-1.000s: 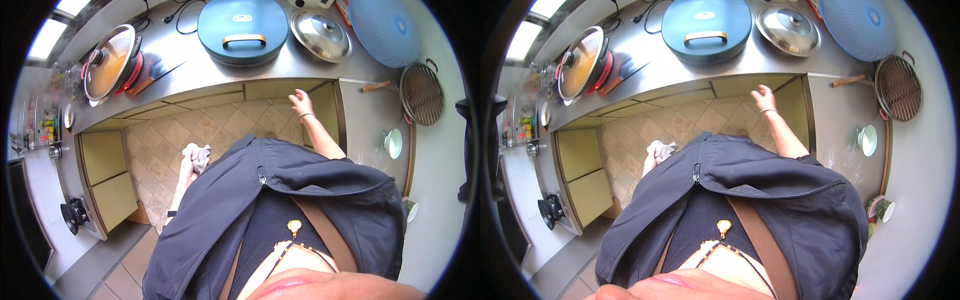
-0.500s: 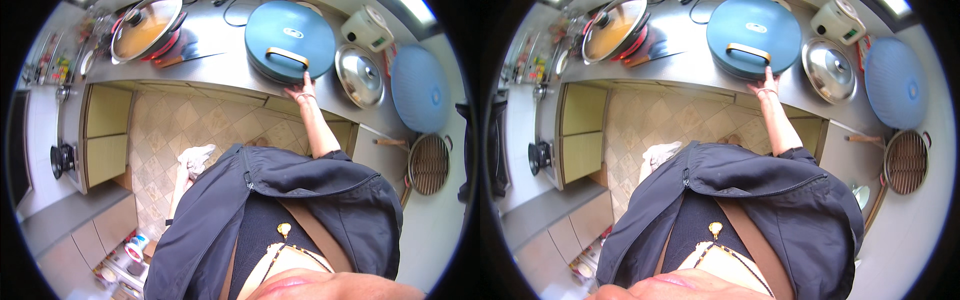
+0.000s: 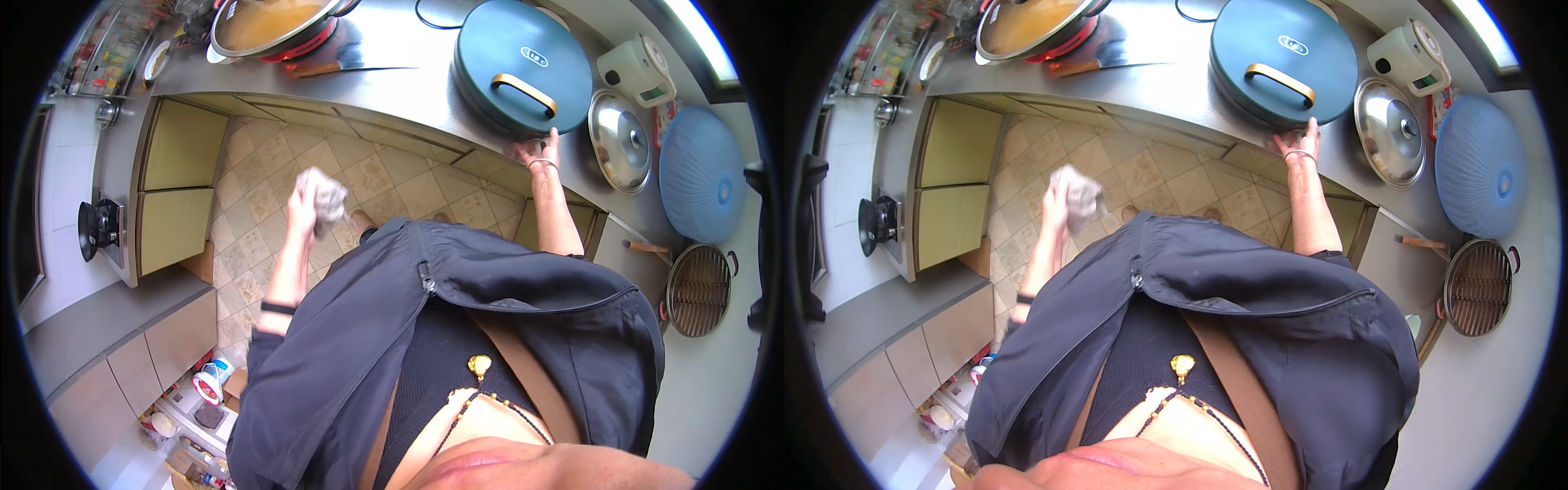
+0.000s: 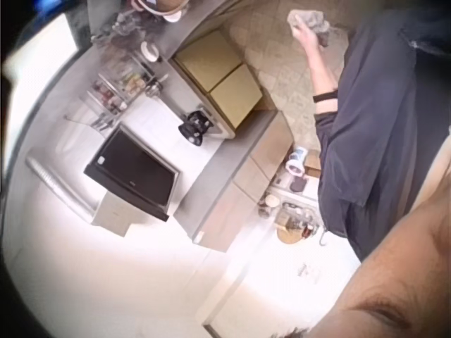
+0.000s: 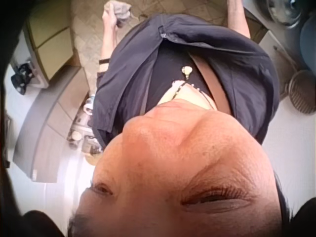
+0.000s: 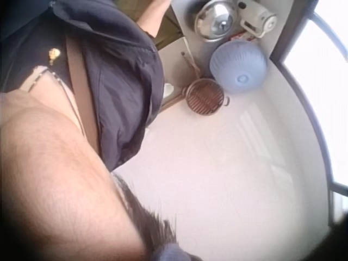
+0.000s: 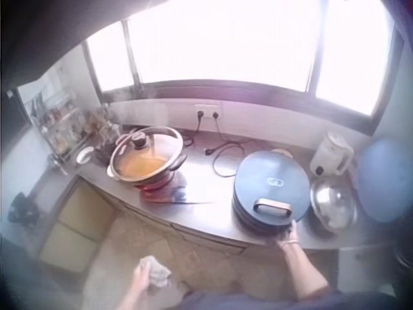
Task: The person moves around the kitchen, handling a cloth, a plate, a kettle, and a container of chopped greens. They place the greens into the refrigerator, then retrieve a container of chopped vegetables and place it on the counter. The person also picks up a green fruit and wraps it in a plastic bag before placing it on the counter.
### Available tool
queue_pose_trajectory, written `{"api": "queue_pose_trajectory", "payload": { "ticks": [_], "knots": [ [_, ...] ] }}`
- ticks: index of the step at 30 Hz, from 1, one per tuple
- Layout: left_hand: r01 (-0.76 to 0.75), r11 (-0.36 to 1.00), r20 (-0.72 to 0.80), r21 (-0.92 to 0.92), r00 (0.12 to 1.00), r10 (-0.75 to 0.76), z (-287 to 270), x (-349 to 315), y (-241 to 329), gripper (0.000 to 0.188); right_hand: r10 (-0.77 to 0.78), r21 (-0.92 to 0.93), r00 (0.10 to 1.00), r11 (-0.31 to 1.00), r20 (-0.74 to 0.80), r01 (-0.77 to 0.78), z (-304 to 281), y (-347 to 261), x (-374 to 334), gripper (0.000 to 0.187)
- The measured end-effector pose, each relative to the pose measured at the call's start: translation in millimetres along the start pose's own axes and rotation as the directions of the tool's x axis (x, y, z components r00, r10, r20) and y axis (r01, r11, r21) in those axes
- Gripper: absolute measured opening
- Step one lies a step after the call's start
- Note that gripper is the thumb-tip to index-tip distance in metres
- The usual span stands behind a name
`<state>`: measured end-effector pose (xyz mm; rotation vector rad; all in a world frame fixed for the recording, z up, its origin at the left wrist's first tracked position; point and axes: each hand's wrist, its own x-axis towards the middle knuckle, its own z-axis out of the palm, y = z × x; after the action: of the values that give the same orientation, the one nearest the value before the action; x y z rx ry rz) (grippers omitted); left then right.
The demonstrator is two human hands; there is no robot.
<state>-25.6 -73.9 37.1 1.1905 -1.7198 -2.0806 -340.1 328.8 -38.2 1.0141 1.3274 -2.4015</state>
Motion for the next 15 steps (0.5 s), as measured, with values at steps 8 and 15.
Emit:
{"api": "queue_pose_trajectory", "payload": {
  "ticks": [8, 15],
  "knots": [
    [-0.78, 0.083, 0.749, 0.62, 0.62, 0.234, 147.3, 134.4, 58.1, 0.039, 0.218, -0.194, 0.971, 0.953, -0.1, -0.234, -31.5, 112.4, -103.1, 0.062],
    [-0.64, -0.025, 0.64, 0.768, 0.765, 0.073, 110.3, 203.0, 19.9, 0.037, 0.25, -0.446, 0.968, 0.867, 0.003, -0.222, 3.2, 148.1, -168.4, 0.042]
  ]
}}
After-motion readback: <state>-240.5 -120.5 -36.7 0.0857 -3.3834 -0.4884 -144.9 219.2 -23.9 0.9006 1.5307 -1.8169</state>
